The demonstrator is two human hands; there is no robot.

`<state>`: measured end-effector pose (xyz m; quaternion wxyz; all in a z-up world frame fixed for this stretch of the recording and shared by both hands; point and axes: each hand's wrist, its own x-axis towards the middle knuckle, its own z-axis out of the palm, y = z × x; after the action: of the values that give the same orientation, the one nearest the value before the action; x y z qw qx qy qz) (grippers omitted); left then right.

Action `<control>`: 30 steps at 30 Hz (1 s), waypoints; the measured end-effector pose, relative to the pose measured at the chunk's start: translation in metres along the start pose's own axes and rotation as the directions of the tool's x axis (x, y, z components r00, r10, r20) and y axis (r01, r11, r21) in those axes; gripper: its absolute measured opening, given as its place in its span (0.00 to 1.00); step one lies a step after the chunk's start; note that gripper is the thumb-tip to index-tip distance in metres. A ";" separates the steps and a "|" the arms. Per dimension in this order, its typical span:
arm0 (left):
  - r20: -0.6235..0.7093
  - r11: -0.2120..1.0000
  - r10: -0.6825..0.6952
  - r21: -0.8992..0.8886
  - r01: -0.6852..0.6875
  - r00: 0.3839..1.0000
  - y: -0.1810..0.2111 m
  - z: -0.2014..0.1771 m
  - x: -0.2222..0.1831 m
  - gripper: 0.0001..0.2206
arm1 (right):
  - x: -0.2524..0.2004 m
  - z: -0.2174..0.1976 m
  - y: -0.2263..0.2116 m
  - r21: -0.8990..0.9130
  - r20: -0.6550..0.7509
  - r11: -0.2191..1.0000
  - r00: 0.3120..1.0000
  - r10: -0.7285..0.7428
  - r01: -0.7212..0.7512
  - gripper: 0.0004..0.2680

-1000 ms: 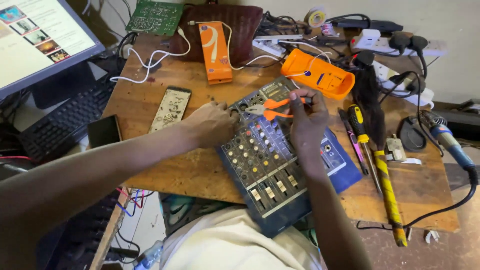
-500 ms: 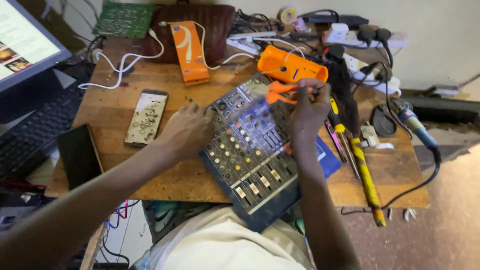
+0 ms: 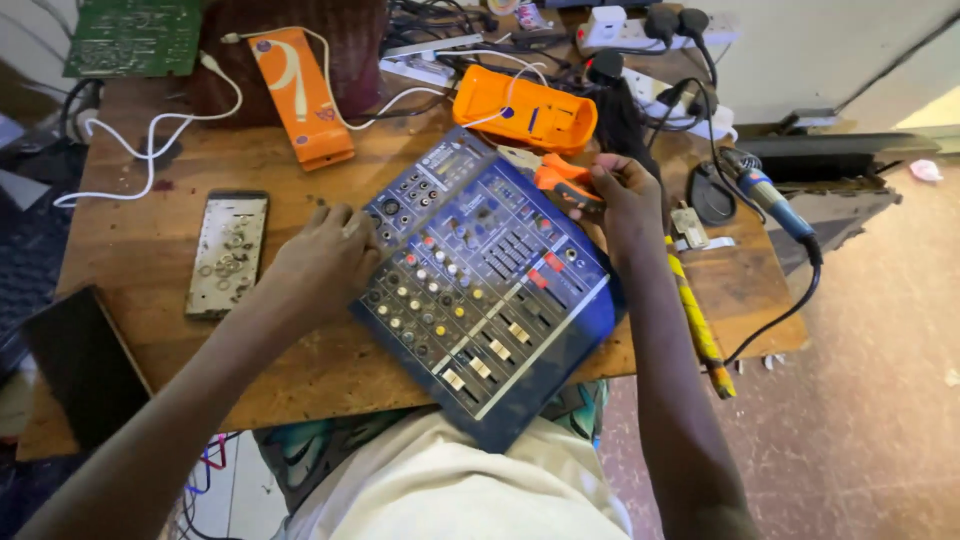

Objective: Removing screws and prying the chassis of an audio mixer to access the internal circuit board.

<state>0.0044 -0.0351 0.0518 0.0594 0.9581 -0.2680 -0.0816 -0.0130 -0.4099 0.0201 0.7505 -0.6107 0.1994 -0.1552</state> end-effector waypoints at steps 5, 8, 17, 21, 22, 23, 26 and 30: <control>-0.244 0.990 -0.030 -0.144 -0.006 0.969 0.001 0.036 0.003 0.12 | 0.076 -0.053 0.051 -0.292 -0.031 0.956 1.000 0.007 -0.015 0.07; -0.334 0.940 -0.109 -0.342 -0.013 0.936 -0.012 0.051 0.003 0.10 | 0.070 -0.059 0.049 -0.653 0.096 0.732 0.980 -0.176 0.195 0.08; -0.192 0.753 -0.381 -0.632 0.183 0.904 -0.013 0.020 -0.028 0.15 | 0.047 -0.050 0.007 -0.954 0.281 -0.027 0.855 -0.437 0.300 0.10; 0.060 0.648 -0.434 -0.672 0.358 0.899 -0.007 -0.006 -0.026 0.22 | 0.036 -0.020 -0.012 -0.965 0.214 -0.199 0.948 -0.236 0.169 0.23; 0.059 0.648 -0.434 -0.673 0.357 0.899 -0.008 -0.010 -0.024 0.22 | 0.044 -0.021 -0.012 -0.965 0.214 -0.199 0.948 -0.236 0.169 0.23; 0.137 0.613 -0.387 -0.701 0.366 0.912 -0.008 -0.013 -0.023 0.16 | 0.052 -0.023 -0.012 -0.964 0.212 -0.207 0.955 -0.207 0.169 0.21; 0.282 0.517 -0.344 -0.740 0.431 0.896 -0.008 -0.024 -0.017 0.11 | 0.047 -0.010 -0.031 -0.980 0.163 -0.137 0.978 -0.134 0.144 0.19; 0.229 0.441 -0.320 -0.823 0.359 0.919 -0.028 0.003 -0.001 0.12 | 0.048 -0.005 -0.028 -0.991 0.132 0.007 0.977 -0.169 0.135 0.07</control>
<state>0.0169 -0.0110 0.0447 0.4976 0.8361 0.0029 -0.2310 0.0262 -0.4426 0.0410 0.0879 -0.9755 0.1930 -0.0591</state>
